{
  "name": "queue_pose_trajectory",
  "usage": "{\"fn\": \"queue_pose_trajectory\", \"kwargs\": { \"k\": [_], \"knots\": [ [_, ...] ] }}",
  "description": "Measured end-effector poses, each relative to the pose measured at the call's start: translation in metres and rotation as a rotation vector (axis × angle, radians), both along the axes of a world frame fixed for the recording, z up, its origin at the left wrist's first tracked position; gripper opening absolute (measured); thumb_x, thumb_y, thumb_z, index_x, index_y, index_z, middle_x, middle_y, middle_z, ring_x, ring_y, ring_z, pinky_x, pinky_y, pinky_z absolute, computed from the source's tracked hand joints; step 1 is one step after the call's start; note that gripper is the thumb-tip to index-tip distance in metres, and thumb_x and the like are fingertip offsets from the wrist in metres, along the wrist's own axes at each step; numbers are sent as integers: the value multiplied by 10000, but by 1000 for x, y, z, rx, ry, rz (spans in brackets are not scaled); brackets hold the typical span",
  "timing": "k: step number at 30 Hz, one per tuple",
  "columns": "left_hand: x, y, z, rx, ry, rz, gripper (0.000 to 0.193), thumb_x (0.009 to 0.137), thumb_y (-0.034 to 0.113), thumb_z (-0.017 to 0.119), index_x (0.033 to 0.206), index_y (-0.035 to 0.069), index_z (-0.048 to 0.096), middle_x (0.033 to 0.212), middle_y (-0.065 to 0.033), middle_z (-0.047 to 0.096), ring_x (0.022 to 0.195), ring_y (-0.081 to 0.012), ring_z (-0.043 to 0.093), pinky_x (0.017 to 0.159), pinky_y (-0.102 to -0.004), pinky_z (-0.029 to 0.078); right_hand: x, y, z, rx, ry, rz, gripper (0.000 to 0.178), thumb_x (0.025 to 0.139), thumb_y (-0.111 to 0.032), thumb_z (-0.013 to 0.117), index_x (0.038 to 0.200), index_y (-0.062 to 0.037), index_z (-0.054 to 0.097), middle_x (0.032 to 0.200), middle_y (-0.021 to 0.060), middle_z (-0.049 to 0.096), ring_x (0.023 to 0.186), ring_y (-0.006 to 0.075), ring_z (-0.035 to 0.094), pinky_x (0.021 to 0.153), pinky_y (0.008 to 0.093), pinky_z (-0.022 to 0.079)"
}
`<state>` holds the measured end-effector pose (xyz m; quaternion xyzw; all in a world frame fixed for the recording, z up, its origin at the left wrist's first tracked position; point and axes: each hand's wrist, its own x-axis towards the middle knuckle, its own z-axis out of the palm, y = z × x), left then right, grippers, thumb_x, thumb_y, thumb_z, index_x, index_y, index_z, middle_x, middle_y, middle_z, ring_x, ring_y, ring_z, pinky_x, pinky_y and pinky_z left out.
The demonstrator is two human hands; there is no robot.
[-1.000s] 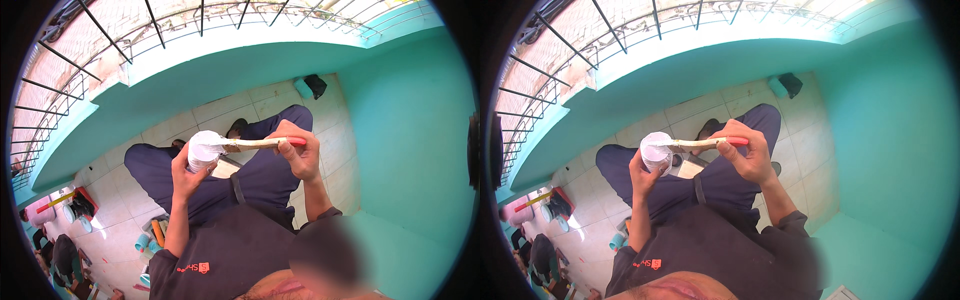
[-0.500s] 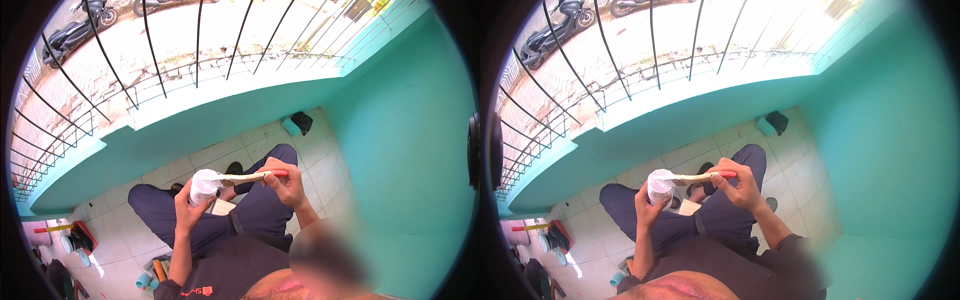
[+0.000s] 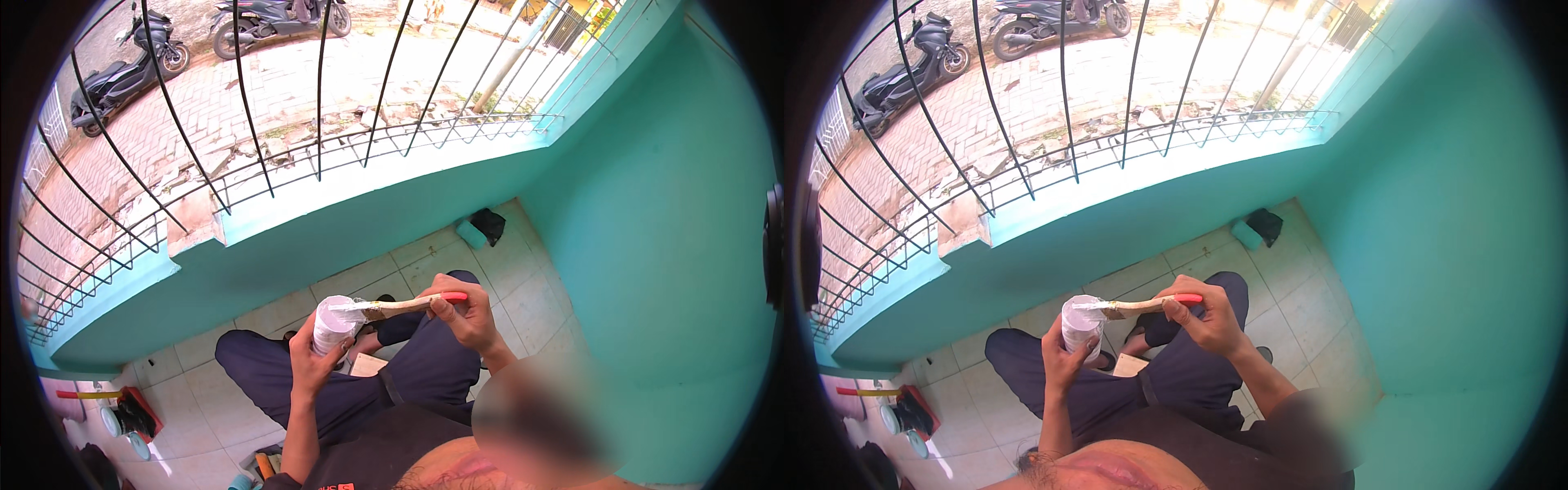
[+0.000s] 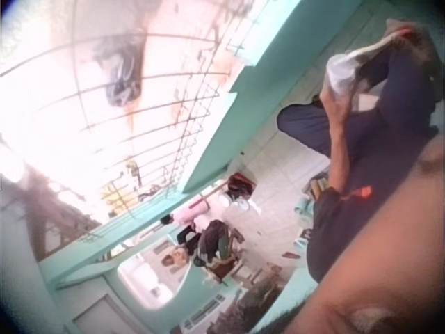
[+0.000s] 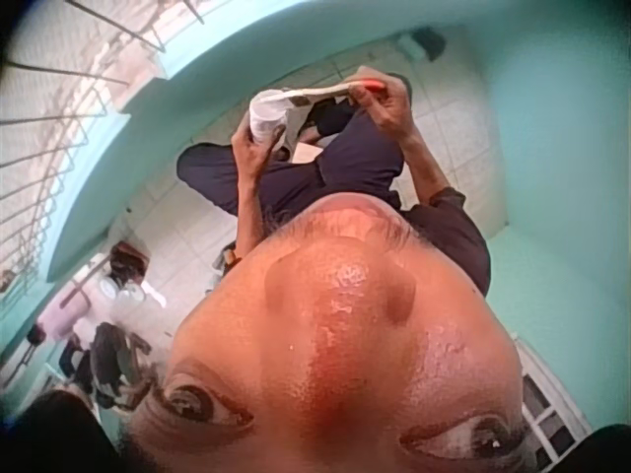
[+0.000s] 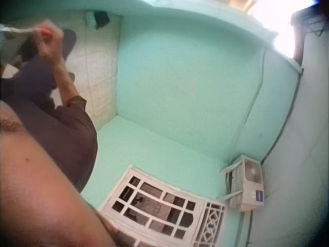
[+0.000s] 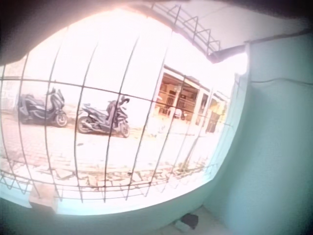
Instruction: The person sits on the floor and paints a metal railing white using a paintbrush and a small container of paint. They repeatedly dip the brush into the container and apply paint to the vertical bars of the railing.
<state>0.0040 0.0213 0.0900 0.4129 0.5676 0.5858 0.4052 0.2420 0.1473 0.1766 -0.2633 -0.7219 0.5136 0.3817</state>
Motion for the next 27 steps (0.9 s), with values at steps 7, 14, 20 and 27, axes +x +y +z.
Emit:
{"fn": "queue_pose_trajectory", "kwargs": {
  "k": [7, 14, 20, 27],
  "knots": [
    [-7, 24, -5, 66, 101, -42, 621, 749, 111, 785, 1311, -55, 580, 1216, -172, 679, 1153, -220, 627, 1010, -360, 460, -5, 1, -1, -191, 165, -287, 219, 1021, -146, 563, 904, 21, 641, 788, 31, 599, 715, 94, 541, 657, 254, 435],
    [-7, 52, 35, 247, 135, -40, 653, 753, 172, 859, 1318, -18, 593, 1118, -142, 717, 1005, -179, 678, 910, -332, 518, -4, 28, 30, -390, 321, -257, 266, 1030, -305, 570, 938, -59, 607, 722, 9, 548, 667, 95, 478, 645, 271, 403],
    [-4, 71, 51, 328, 139, -43, 628, 775, 150, 848, 1328, -2, 591, 1111, -134, 720, 1011, -175, 683, 900, -336, 534, -6, 41, 50, -608, 302, -215, 264, 1020, -344, 567, 948, -92, 601, 671, -29, 462, 636, 93, 398, 615, 283, 360],
    [-1, 98, 71, 406, 193, -9, 622, 775, 151, 850, 1321, 3, 591, 1111, -144, 718, 1009, -189, 689, 884, -342, 544, 0, 61, 54, -1107, 414, -49, 233, 1025, -313, 546, 995, -88, 597, 660, -75, 471, 624, 98, 410, 577, 269, 344]
  ]
}}
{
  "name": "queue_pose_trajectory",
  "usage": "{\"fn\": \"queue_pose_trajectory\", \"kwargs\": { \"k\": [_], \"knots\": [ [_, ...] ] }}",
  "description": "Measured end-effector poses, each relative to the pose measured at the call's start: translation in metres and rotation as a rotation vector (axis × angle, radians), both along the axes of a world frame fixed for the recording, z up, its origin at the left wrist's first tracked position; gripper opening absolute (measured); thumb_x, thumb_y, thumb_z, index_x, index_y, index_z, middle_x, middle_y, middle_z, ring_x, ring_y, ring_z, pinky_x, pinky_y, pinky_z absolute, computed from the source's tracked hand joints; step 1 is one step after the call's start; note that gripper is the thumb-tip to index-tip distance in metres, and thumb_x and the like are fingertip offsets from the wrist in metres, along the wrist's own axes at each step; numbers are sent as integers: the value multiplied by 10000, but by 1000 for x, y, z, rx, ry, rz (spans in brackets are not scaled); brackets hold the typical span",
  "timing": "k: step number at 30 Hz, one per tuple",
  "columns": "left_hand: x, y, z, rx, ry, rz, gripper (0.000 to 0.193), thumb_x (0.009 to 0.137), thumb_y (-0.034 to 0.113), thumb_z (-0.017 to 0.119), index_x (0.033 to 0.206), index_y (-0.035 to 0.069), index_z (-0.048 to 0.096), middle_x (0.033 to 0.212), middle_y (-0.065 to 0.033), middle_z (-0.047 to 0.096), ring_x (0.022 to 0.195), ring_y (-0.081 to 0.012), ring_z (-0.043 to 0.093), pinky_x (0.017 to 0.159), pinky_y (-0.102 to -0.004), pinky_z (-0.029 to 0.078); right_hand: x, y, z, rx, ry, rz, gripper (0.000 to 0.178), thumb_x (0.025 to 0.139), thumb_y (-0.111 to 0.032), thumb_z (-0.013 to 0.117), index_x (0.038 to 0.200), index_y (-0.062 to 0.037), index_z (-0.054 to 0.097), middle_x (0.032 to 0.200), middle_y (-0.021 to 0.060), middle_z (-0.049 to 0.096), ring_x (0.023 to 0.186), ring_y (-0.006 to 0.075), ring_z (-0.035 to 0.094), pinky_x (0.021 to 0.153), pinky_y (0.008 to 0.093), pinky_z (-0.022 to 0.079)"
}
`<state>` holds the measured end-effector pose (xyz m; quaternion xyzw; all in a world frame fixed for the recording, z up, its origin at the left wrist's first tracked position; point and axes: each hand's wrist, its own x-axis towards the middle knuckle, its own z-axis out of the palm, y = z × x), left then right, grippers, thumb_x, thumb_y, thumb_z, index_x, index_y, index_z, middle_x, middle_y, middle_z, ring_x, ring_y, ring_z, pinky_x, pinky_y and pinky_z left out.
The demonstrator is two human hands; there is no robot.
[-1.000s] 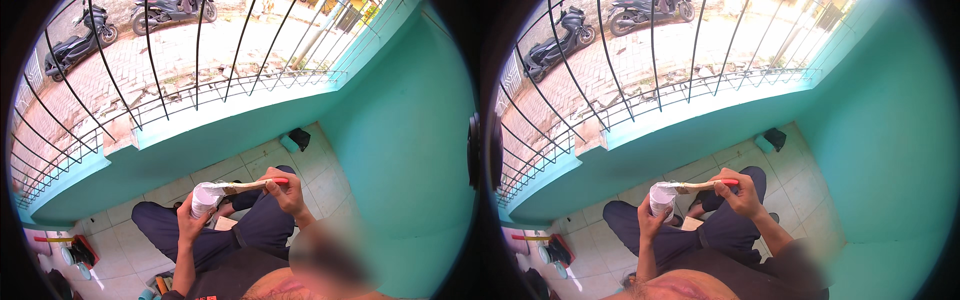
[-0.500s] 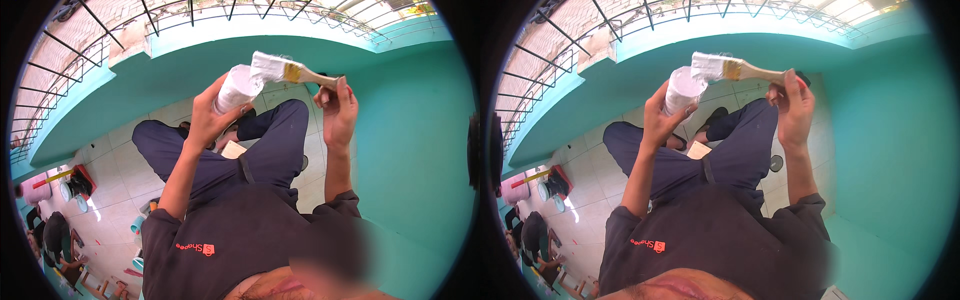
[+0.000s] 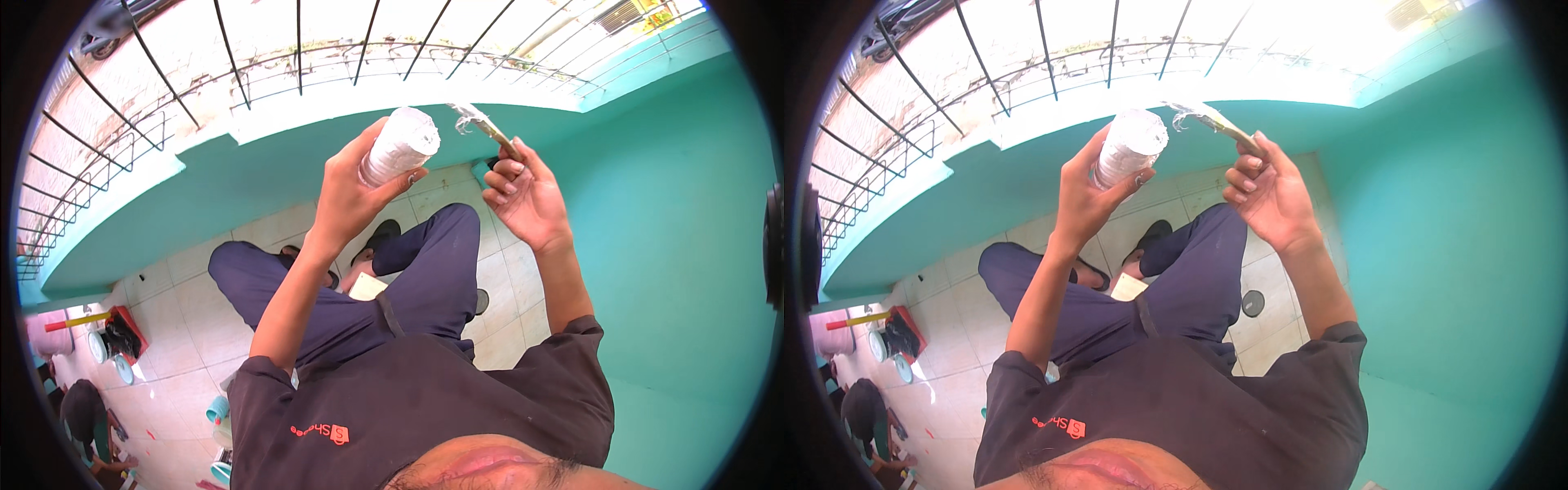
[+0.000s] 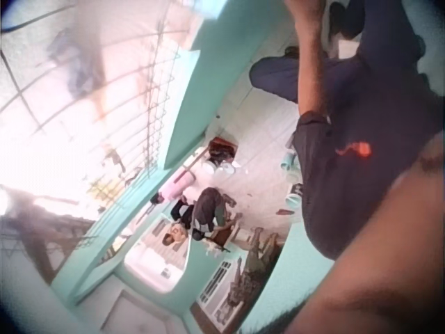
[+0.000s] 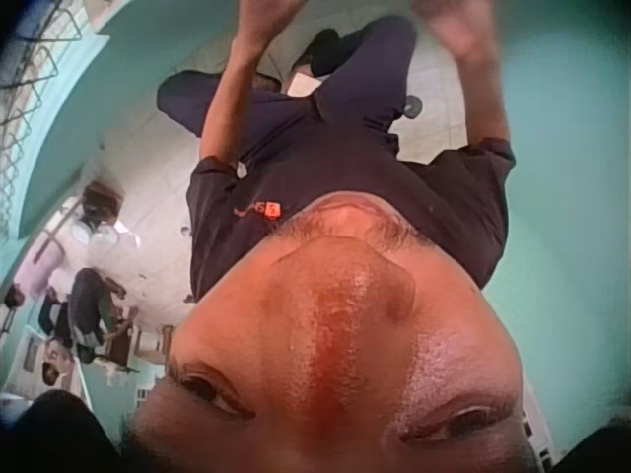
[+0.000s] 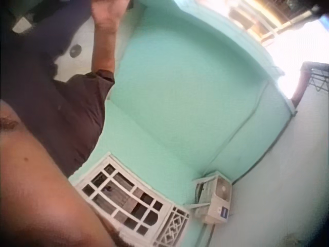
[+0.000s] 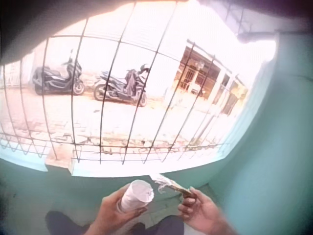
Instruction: The person sits on the floor and paints a metal railing white using a paintbrush and a small container of paint. They repeatedly dip the brush into the container and apply paint to the vertical bars of the railing.
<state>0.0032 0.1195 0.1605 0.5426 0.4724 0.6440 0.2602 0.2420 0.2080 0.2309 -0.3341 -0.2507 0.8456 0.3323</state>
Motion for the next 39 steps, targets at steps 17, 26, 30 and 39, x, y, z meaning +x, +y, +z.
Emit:
{"fn": "queue_pose_trajectory", "kwargs": {
  "k": [17, 26, 30, 39],
  "knots": [
    [15, 53, 49, 88, -99, 30, 555, 828, 188, 823, 1293, -2, 589, 1012, -105, 728, 892, -132, 684, 783, -295, 556, -12, 11, 18, -97, 375, -77, 196, 1046, -280, 513, 1018, -95, 575, 709, -57, 511, 652, 113, 394, 611, 273, 355],
    [32, 54, 17, 6, -17, -10, 553, 834, 199, 816, 1291, -14, 590, 1015, -122, 725, 898, -142, 681, 802, -307, 550, -21, 106, 64, 520, 302, -581, 334, 1065, -328, 482, 1133, -31, 619, 801, -13, 499, 674, 120, 359, 662, 302, 361],
    [36, 25, -49, -61, -30, -10, 591, 802, 173, 826, 1309, -14, 585, 1101, -140, 714, 980, -181, 676, 875, -331, 531, -31, 141, 88, 1059, -46, -976, 383, 1007, -385, 602, 955, -6, 619, 781, 24, 568, 637, 94, 428, 622, 278, 376],
    [27, -62, -164, -322, -18, -12, 641, 765, 162, 850, 1312, -24, 573, 1146, -165, 701, 1038, -216, 680, 907, -350, 521, -27, 196, 128, 1729, -390, -1201, 369, 1033, -313, 575, 895, 16, 670, 728, 7, 661, 599, 21, 476, 540, 221, 332]
  ]
}}
